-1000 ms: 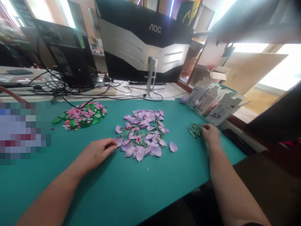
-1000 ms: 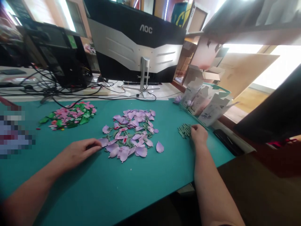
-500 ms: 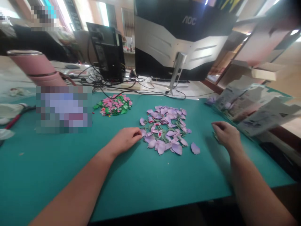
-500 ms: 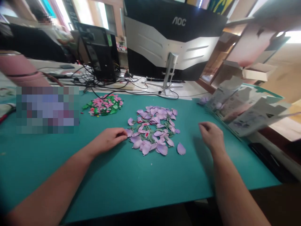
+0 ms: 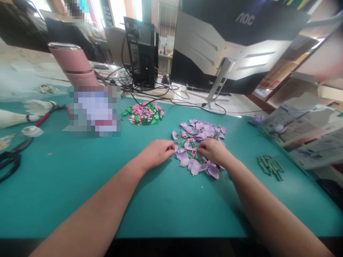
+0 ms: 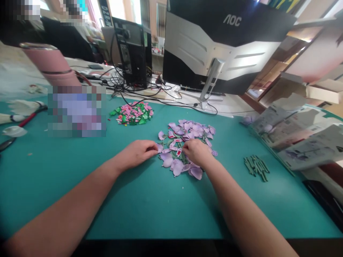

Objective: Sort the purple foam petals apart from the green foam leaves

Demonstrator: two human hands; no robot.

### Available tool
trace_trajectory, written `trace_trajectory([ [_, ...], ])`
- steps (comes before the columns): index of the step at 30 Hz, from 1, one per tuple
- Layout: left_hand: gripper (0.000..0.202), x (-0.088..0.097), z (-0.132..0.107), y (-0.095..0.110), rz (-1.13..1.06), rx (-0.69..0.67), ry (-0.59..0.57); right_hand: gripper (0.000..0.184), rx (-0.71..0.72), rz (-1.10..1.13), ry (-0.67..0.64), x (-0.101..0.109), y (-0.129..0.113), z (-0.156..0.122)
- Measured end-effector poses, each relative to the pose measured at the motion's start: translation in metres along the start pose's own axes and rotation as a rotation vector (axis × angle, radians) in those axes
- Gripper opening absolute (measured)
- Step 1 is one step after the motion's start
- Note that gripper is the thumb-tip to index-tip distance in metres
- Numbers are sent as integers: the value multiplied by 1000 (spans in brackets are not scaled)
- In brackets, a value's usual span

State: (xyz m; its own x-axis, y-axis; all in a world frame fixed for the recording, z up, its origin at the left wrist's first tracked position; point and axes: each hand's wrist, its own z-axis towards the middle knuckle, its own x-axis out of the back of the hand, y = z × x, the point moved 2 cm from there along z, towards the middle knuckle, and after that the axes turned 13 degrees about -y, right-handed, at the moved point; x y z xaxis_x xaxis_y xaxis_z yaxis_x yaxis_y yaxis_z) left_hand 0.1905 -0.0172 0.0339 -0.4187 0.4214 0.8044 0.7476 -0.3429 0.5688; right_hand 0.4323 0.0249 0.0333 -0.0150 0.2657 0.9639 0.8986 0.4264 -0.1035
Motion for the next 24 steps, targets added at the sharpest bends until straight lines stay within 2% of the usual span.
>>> trace_trajectory([
  [5, 20, -1, -1, 1, 6, -20, 9, 21, -113, -71, -99, 0, -7, 10],
  [14, 20, -1, -1, 2, 20, -17, 4, 16, -203, -70, -124, 6, -26, 20],
  [18, 18, -1, 0, 2, 17, -22, 3, 16, -230, 22, -91, 3, -25, 25],
  [24, 18, -2, 1, -2, 11, -26, 7, 13, -198, 300, 2, 7, -10, 17],
])
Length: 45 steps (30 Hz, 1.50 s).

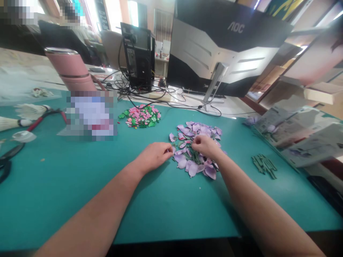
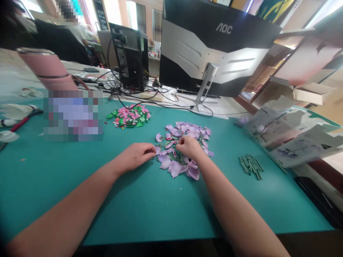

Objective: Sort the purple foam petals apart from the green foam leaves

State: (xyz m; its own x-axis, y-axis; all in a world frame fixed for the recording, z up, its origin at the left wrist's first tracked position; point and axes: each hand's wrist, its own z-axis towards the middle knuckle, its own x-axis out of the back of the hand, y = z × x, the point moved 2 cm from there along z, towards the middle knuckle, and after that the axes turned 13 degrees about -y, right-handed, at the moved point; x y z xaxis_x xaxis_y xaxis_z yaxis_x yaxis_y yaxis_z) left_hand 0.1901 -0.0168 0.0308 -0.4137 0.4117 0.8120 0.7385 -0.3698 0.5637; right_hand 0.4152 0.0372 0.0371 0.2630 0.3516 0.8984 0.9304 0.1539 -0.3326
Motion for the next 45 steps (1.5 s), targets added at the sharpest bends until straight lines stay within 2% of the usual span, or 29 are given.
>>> trace_trajectory([
  [3, 20, 0, 0, -2, 1, 10, -12, 12, 77, 348, 79, 10, 17, -6],
  [6, 23, 2, 1, -2, 4, 31, -30, 14, 156, 754, 177, 21, 49, -14],
  [8, 25, 3, 2, -4, 2, 44, -42, 19, 141, 812, 292, 29, 81, -21],
  [10, 28, 3, 4, -6, -1, 52, -50, 24, 39, 683, 445, 38, 121, -34],
  [13, 32, 4, 8, -11, 2, 68, -65, 27, -205, 352, 648, 50, 183, -63],
  [17, 37, 3, 10, -18, 2, 121, -95, 30, -436, 225, 773, 51, 247, -100],
  [21, 42, 3, 11, -27, -18, 166, -90, 29, -583, 163, 791, 40, 287, -113],
  [25, 44, 2, 14, -34, -26, 189, -97, 29, -650, 114, 769, 30, 308, -109],
  [31, 38, 4, 11, -20, -12, 152, -78, 27, -682, 91, 710, 24, 314, -108],
  [36, 30, 7, 6, -7, -4, 118, -70, 33, -611, 67, 732, 28, 296, -108],
  [38, 28, 7, 5, -6, -6, 107, -57, 34, -507, 40, 756, 33, 276, -101],
  [40, 27, 6, 5, -5, -8, 99, -27, 33, -356, 33, 723, 35, 246, -87],
  [43, 23, 3, 4, -4, -17, 50, 40, 32, -81, 67, 556, 31, 185, -59],
  [45, 17, 0, 4, -1, -19, -35, 61, 32, 88, 41, 420, 24, 140, -39],
])
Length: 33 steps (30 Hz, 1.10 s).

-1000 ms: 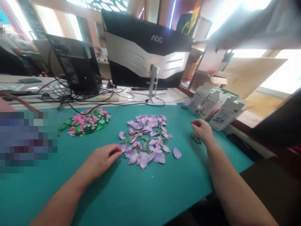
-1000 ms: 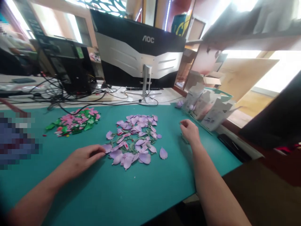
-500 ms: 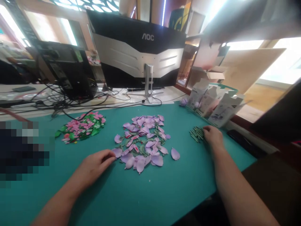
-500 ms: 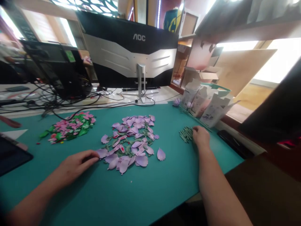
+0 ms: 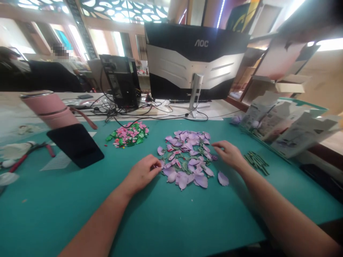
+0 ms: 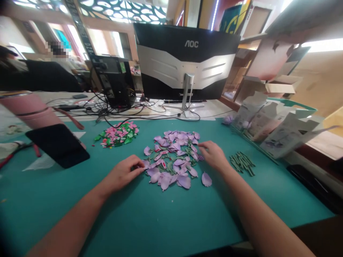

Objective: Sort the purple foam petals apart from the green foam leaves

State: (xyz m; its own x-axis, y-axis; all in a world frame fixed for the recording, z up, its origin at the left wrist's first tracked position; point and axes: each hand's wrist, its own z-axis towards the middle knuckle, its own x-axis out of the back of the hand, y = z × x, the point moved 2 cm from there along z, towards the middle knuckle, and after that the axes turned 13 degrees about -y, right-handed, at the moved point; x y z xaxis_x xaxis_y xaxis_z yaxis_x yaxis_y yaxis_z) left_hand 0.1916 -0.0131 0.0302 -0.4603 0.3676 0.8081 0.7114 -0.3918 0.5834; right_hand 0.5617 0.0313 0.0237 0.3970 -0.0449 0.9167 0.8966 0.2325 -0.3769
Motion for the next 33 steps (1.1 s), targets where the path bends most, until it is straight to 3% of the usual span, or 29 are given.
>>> trace_trajectory([
  [3, 16, -5, -1, 6, 45, -126, -13, 35, 250, -19, -146, -26, -56, 24],
  [6, 22, -9, -2, 11, 116, -161, -49, 39, 363, -84, -202, -46, -88, 43],
  [11, 27, -14, -4, 12, 219, -132, -125, 41, 376, -174, -303, -68, -108, 45],
  [15, 25, -16, -4, 9, 253, -118, -121, 42, 486, -83, -388, -66, -119, 25],
  [17, 23, -15, -3, 8, 239, -127, -106, 41, 495, -5, -378, -55, -116, 19],
  [19, 20, -14, -2, 8, 213, -133, -90, 41, 409, 42, -313, -38, -102, 18],
  [22, 20, -11, -1, 5, 186, -117, -52, 42, 240, 62, -189, -12, -63, 12],
  [25, 28, -9, 1, 2, 178, -105, -1, 41, 139, 59, -134, 6, -25, -13],
  [29, 39, -7, 2, -2, 160, -71, 24, 49, -7, 18, -241, 11, 0, -60],
  [33, 51, -6, 2, -3, 142, -12, -10, 60, -44, 68, -370, 1, -1, -86],
])
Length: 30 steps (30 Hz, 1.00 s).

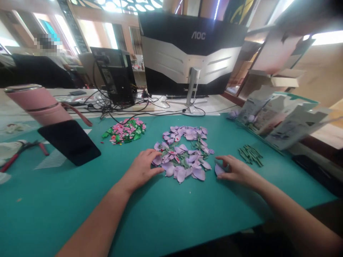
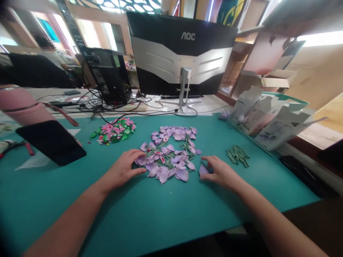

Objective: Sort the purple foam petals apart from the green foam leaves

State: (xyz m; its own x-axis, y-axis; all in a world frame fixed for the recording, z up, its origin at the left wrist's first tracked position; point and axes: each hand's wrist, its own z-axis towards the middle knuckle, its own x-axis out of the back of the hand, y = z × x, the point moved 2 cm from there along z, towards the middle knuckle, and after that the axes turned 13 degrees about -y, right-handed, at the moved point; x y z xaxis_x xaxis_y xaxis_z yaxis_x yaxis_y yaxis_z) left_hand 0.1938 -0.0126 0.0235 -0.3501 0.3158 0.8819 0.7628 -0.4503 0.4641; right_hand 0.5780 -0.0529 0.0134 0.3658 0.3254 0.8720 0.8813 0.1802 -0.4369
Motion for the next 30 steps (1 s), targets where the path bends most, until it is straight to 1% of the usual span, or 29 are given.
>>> trace_trajectory([
  [1, 54, 0, 0, 0, 0, 9, -15, 57, 6, 9, -8, -4, -2, 0],
  [5, 62, -1, -2, 0, 20, 22, -55, 32, 39, 8, -8, -14, -15, 6],
  [7, 63, -2, -2, 2, 37, 16, -47, 27, 52, -8, -3, -15, -21, 9],
  [9, 62, -3, -1, 8, 62, -16, -20, 26, 46, -6, -5, -14, -23, 10],
  [11, 58, -6, -1, 19, 95, -84, -3, 26, 39, 15, -26, -12, -22, 10],
  [13, 54, -11, 0, 33, 130, -172, -22, 26, 53, 11, -30, -12, -18, 11],
  [14, 54, -14, -1, 41, 149, -211, -48, 27, 64, -13, -12, -11, -17, 11],
  [16, 53, -19, -3, 54, 186, -276, -115, 31, 86, -105, 72, -11, -17, 10],
  [18, 48, -23, -6, 63, 217, -324, -176, 34, 119, -210, 157, -12, -26, 10],
  [20, 39, -24, -9, 68, 237, -355, -214, 35, 187, -268, 188, -15, -42, 10],
  [23, 29, -24, -13, 69, 246, -394, -258, 35, 305, -268, 143, -26, -68, 10],
  [25, 28, -24, -14, 70, 236, -415, -263, 35, 346, -280, 105, -34, -79, 10],
  [27, 31, -24, -15, 70, 217, -418, -243, 35, 349, -296, 79, -40, -82, 8],
  [30, 44, -23, -13, 70, 191, -374, -198, 32, 344, -288, 45, -44, -75, 0],
])
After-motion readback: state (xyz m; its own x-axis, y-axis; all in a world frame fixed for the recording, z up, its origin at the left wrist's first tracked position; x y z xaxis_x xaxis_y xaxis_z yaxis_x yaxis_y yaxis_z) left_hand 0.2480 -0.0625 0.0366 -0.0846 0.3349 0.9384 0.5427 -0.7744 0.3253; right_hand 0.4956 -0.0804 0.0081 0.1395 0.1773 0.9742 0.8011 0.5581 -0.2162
